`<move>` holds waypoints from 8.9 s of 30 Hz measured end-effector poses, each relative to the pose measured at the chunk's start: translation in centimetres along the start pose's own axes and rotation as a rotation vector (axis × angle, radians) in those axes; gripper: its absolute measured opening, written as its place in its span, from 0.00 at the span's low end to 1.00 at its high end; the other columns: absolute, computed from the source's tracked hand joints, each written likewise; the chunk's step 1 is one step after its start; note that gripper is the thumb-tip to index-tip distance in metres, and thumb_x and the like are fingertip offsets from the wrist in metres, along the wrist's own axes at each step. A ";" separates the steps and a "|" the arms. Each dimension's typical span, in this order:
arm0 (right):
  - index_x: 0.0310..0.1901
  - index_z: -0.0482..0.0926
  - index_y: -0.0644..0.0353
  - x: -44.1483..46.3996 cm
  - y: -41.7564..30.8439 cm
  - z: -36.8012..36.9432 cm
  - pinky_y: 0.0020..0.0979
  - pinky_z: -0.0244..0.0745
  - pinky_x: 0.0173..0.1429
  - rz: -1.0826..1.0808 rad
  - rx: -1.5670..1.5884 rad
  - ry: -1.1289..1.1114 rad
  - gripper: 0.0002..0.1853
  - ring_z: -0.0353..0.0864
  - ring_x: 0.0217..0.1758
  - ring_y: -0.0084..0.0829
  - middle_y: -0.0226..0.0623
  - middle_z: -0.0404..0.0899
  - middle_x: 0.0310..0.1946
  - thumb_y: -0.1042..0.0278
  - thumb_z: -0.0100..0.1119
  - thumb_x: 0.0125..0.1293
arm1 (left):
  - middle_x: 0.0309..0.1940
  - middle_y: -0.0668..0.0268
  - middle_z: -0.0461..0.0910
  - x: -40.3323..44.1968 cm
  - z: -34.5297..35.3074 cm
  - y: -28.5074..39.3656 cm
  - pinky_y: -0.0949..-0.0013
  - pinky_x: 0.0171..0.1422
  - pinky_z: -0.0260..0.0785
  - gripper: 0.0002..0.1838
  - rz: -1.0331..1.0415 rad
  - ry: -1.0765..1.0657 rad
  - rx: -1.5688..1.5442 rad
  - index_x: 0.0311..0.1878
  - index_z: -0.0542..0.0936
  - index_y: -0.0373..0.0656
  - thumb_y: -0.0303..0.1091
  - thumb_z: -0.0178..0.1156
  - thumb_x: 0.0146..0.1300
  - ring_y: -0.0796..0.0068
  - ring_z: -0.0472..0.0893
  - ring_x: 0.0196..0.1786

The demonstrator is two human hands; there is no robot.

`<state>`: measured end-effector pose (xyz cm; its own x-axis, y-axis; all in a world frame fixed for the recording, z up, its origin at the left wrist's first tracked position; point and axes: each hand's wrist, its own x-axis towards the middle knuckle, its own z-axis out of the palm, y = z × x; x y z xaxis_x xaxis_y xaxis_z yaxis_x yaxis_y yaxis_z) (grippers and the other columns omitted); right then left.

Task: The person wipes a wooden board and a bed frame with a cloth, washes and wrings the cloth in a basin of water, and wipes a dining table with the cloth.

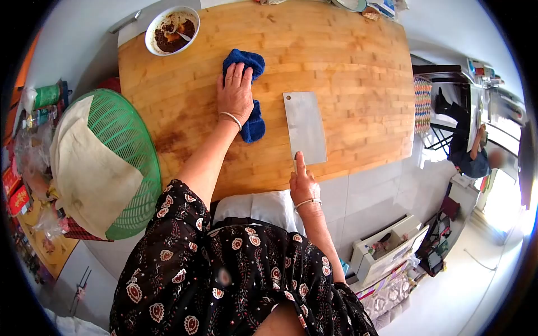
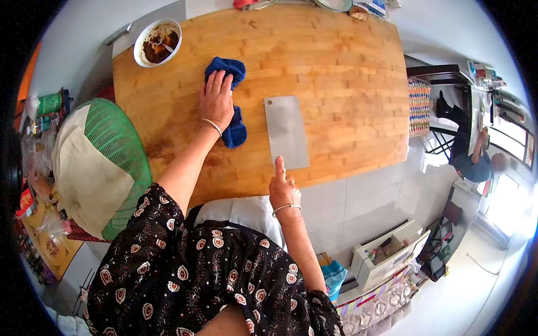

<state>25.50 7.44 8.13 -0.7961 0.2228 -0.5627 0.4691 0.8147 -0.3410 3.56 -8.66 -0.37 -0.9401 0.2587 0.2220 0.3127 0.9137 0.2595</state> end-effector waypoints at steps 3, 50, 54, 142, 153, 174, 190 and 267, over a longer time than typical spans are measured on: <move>0.72 0.46 0.37 -1.7 2.2 0.4 0.53 0.75 0.38 0.007 -0.026 0.002 0.36 0.78 0.33 0.58 0.59 0.76 0.38 0.61 0.49 0.65 | 0.62 0.62 0.66 0.0 0.0 0.3 0.53 0.68 0.53 0.20 -0.002 -0.017 0.014 0.58 0.70 0.46 0.32 0.51 0.62 0.62 0.61 0.68; 0.57 0.71 0.37 16.6 4.2 -22.5 0.38 0.73 0.27 -0.878 -0.705 -0.222 0.23 0.78 0.26 0.38 0.38 0.74 0.25 0.65 0.60 0.59 | 0.60 0.66 0.70 0.5 0.0 0.9 0.56 0.67 0.56 0.18 -0.081 0.002 0.024 0.54 0.74 0.49 0.30 0.54 0.60 0.66 0.65 0.66; 0.58 0.71 0.38 16.5 4.9 -24.8 0.37 0.73 0.28 -0.763 -0.808 -0.282 0.23 0.78 0.27 0.37 0.38 0.75 0.25 0.64 0.59 0.60 | 0.60 0.66 0.70 0.4 -0.2 0.9 0.56 0.67 0.56 0.19 -0.076 0.019 0.016 0.54 0.74 0.48 0.29 0.56 0.58 0.66 0.65 0.66; 0.56 0.71 0.56 24.2 20.6 -20.9 0.45 0.66 0.58 -0.303 0.062 0.729 0.25 0.70 0.55 0.47 0.42 0.72 0.55 0.73 0.57 0.52 | 0.64 0.58 0.64 0.3 3.2 21.1 0.52 0.71 0.49 0.20 0.155 -0.146 -0.018 0.57 0.70 0.41 0.30 0.53 0.61 0.58 0.58 0.70; 0.45 0.78 0.56 3.8 30.6 -9.4 0.43 0.72 0.52 0.025 0.332 0.493 0.12 0.74 0.48 0.48 0.45 0.78 0.41 0.70 0.54 0.59 | 0.60 0.57 0.70 -3.3 7.3 27.8 0.51 0.67 0.54 0.18 0.494 -0.146 -0.307 0.54 0.74 0.39 0.26 0.49 0.59 0.55 0.66 0.65; 0.55 0.71 0.63 -12.8 55.9 -13.9 0.27 0.75 0.48 0.255 1.789 0.780 0.27 0.78 0.43 0.24 0.33 0.79 0.41 0.63 0.68 0.57 | 0.57 0.63 0.74 -16.7 4.7 73.5 0.72 0.66 0.60 0.16 0.253 -1.566 -1.249 0.56 0.76 0.39 0.28 0.47 0.68 0.76 0.70 0.59; 0.44 0.79 0.65 -10.9 80.0 -27.2 0.28 0.77 0.45 0.497 1.791 1.099 0.11 0.80 0.36 0.24 0.32 0.81 0.36 0.75 0.57 0.59 | 0.46 0.68 0.80 -7.8 17.8 93.4 0.72 0.53 0.67 0.12 -0.068 -1.622 -1.139 0.48 0.78 0.41 0.35 0.51 0.68 0.80 0.77 0.50; 0.60 0.66 0.69 -10.6 208.4 -89.8 0.42 0.76 0.58 0.280 2.038 1.245 0.23 0.78 0.52 0.40 0.46 0.76 0.50 0.68 0.52 0.66 | 0.42 0.61 0.82 -2.3 55.0 232.0 0.69 0.51 0.72 0.12 -0.021 -1.508 -1.151 0.46 0.78 0.39 0.36 0.53 0.67 0.72 0.81 0.46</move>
<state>97.36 222.88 10.62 -0.0783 0.8937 -0.4418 -0.4160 -0.4320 -0.8002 70.82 219.92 7.61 -0.0627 0.8538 -0.5168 -0.3713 0.4607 0.8062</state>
